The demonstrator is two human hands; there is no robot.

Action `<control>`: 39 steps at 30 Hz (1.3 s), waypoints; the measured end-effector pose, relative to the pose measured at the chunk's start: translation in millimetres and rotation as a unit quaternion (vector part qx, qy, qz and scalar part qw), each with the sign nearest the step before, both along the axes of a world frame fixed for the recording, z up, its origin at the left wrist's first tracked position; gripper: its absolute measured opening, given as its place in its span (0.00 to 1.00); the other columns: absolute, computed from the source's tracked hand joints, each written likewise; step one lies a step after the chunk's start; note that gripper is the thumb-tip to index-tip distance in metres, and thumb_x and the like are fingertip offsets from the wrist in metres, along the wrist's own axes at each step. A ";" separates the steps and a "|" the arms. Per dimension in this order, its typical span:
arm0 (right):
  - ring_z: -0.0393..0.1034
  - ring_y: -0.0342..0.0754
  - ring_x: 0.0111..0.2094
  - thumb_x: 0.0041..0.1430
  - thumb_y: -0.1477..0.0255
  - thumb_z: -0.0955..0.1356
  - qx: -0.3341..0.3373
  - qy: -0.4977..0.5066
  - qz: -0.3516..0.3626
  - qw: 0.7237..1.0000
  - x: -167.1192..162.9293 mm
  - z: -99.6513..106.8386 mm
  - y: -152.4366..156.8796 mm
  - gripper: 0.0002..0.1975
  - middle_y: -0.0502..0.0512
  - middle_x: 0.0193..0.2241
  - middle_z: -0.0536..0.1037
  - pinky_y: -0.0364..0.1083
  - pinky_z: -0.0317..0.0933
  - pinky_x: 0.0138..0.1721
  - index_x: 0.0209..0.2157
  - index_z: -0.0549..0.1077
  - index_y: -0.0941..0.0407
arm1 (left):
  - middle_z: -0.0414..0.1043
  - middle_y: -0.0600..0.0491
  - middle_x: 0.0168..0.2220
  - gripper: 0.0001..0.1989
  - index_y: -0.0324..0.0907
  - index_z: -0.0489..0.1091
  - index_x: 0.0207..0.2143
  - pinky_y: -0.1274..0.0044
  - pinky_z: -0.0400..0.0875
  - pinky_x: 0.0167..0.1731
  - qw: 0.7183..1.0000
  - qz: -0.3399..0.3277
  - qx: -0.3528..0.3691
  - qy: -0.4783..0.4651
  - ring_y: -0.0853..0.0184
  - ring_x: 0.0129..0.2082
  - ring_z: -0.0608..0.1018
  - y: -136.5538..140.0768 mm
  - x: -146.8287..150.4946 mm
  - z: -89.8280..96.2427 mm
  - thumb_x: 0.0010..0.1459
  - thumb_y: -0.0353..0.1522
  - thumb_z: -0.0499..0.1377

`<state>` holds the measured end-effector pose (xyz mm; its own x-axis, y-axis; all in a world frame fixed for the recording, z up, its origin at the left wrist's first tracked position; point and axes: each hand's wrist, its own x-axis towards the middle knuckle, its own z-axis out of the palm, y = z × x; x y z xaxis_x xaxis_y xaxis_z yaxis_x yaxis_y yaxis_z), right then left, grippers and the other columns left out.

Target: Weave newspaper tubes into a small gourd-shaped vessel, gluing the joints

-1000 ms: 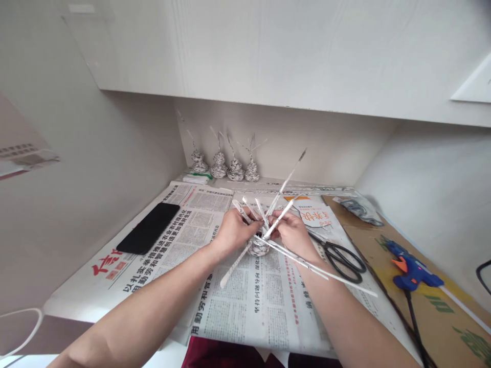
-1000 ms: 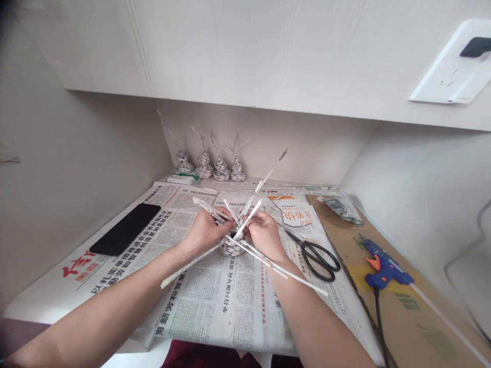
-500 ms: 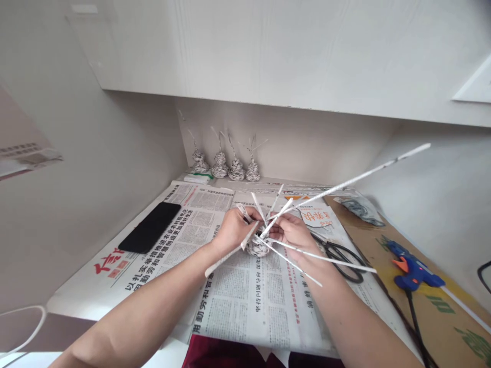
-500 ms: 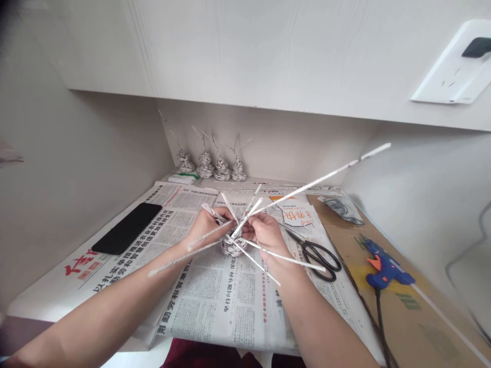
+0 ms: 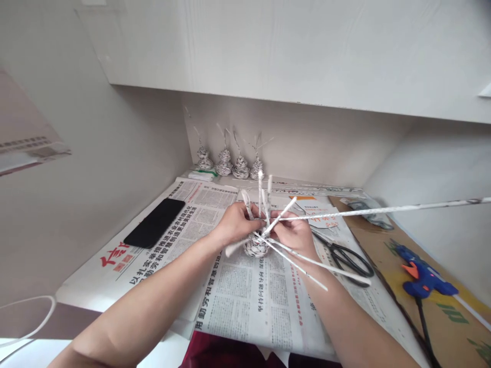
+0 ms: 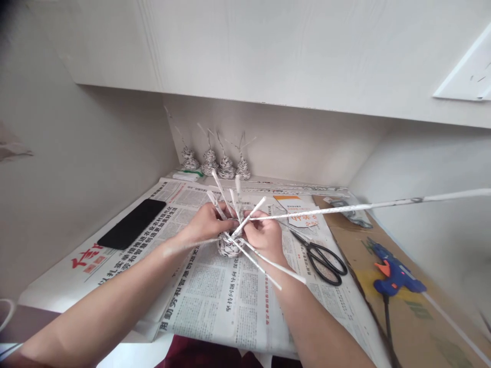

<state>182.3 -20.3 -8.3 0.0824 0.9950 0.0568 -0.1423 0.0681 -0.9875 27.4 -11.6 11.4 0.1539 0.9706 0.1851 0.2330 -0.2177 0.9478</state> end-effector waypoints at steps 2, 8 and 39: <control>0.71 0.46 0.19 0.39 0.71 0.75 0.005 -0.013 -0.003 1.000 1.6 2.1 -1.4 0.13 0.47 0.19 0.76 0.43 0.66 0.21 0.31 0.74 0.56 | 0.78 0.52 0.27 0.09 0.37 0.76 0.30 0.77 0.70 0.29 1.000 -0.006 -0.014 0.006 0.65 0.27 0.78 0.2 -1.0 0.6 0.42 0.28 0.65; 0.70 0.44 0.22 0.45 0.71 0.73 0.052 -0.072 0.022 0.996 7.2 -0.2 -1.7 0.08 0.48 0.22 0.77 0.42 0.64 0.24 0.31 0.74 0.55 | 0.77 0.52 0.26 0.04 0.37 0.74 0.25 0.77 0.69 0.30 0.999 0.030 0.010 0.013 0.66 0.27 0.77 -2.8 5.0 -0.8 0.42 0.25 0.63; 0.72 0.46 0.29 0.50 0.73 0.70 0.168 -0.156 -0.039 0.973 -3.8 0.1 -13.3 0.01 0.50 0.29 0.78 0.44 0.65 0.32 0.27 0.73 0.53 | 0.72 0.55 0.25 0.04 0.39 0.70 0.28 0.78 0.67 0.29 0.997 0.053 0.021 -0.059 0.69 0.26 0.74 -2.9 10.8 -6.3 0.50 0.31 0.61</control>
<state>178.5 -33.6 -8.2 0.0836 0.9070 0.4127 0.1794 0.3936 -0.9016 38.3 -14.5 5.0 0.0262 0.9712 0.2369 0.1451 -0.2382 0.9603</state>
